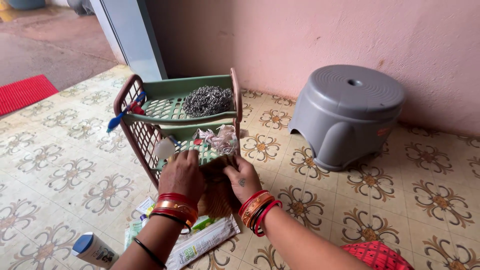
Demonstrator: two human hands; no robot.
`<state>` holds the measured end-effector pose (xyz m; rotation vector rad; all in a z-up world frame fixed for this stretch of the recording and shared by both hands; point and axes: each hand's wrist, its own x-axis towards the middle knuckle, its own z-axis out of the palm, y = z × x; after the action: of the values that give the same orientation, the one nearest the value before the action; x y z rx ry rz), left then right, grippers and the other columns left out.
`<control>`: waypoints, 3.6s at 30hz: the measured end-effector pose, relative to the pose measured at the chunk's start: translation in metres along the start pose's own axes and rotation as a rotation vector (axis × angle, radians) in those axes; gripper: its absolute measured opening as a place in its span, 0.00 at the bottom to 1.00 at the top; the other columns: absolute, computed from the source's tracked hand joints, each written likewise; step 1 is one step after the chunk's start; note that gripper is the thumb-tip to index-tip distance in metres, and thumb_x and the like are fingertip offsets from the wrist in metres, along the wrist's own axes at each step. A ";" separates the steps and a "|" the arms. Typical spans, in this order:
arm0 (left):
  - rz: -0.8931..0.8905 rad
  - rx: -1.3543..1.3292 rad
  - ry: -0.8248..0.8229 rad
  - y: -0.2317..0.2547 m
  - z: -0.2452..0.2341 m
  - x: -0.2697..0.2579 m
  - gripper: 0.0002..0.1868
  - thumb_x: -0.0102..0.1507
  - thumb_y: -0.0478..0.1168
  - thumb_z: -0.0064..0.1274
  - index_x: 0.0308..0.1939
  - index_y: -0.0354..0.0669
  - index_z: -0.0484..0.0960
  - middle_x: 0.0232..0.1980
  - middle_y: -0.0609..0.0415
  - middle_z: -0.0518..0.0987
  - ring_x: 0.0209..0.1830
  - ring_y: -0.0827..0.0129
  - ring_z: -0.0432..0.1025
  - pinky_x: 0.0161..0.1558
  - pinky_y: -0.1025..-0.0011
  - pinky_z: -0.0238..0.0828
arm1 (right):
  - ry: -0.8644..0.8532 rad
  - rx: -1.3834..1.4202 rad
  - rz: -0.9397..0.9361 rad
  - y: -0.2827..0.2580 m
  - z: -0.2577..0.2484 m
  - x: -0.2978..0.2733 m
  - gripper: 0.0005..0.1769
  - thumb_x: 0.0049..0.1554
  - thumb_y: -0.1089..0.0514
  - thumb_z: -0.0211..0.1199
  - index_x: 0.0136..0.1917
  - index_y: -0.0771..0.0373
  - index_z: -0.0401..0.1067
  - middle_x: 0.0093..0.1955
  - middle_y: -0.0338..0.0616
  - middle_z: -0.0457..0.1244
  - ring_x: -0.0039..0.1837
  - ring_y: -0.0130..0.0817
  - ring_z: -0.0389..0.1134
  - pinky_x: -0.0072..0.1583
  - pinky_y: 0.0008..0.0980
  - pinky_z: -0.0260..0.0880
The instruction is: Organize various toiletries and cleaning items on a tiered plastic shelf on the floor.
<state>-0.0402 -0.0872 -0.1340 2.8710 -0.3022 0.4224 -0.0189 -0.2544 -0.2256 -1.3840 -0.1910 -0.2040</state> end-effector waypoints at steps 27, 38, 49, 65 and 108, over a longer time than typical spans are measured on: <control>-0.244 -0.051 -0.196 0.032 -0.067 0.119 0.42 0.61 0.66 0.56 0.75 0.58 0.64 0.74 0.42 0.67 0.73 0.47 0.65 0.69 0.48 0.64 | -0.227 -1.048 -0.145 -0.139 0.000 0.020 0.53 0.58 0.57 0.62 0.83 0.38 0.32 0.60 0.70 0.63 0.54 0.61 0.72 0.57 0.49 0.75; -0.468 -0.040 -0.182 0.036 -0.072 0.124 0.48 0.48 0.67 0.71 0.66 0.53 0.73 0.72 0.44 0.62 0.73 0.49 0.62 0.69 0.46 0.60 | -0.265 -0.953 -0.250 -0.136 -0.004 0.019 0.48 0.52 0.67 0.58 0.79 0.43 0.43 0.53 0.64 0.67 0.49 0.60 0.72 0.50 0.53 0.74; -0.193 -0.165 0.185 0.040 -0.062 0.085 0.34 0.51 0.50 0.69 0.58 0.50 0.73 0.57 0.46 0.67 0.47 0.46 0.77 0.47 0.52 0.77 | -0.045 -0.853 -0.198 -0.130 0.013 0.032 0.20 0.57 0.63 0.61 0.61 0.55 0.64 0.43 0.58 0.71 0.48 0.56 0.74 0.49 0.49 0.75; 0.055 -0.262 0.279 0.067 -0.046 0.106 0.32 0.51 0.47 0.64 0.58 0.51 0.72 0.55 0.47 0.66 0.46 0.49 0.76 0.42 0.50 0.76 | 0.259 -0.827 -0.489 -0.106 -0.021 0.056 0.19 0.52 0.63 0.71 0.55 0.57 0.69 0.46 0.52 0.72 0.50 0.49 0.76 0.48 0.42 0.77; -0.569 -0.615 0.333 -0.114 0.054 -0.111 0.25 0.51 0.41 0.61 0.54 0.52 0.80 0.64 0.40 0.59 0.60 0.44 0.66 0.64 0.58 0.67 | -0.065 -0.474 -0.014 -0.016 0.048 -0.080 0.11 0.53 0.65 0.64 0.51 0.65 0.76 0.52 0.41 0.68 0.54 0.33 0.70 0.60 0.30 0.68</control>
<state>-0.1041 0.0270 -0.2396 2.1095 0.3751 0.5585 -0.1008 -0.2074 -0.2219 -1.8626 -0.2150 -0.2253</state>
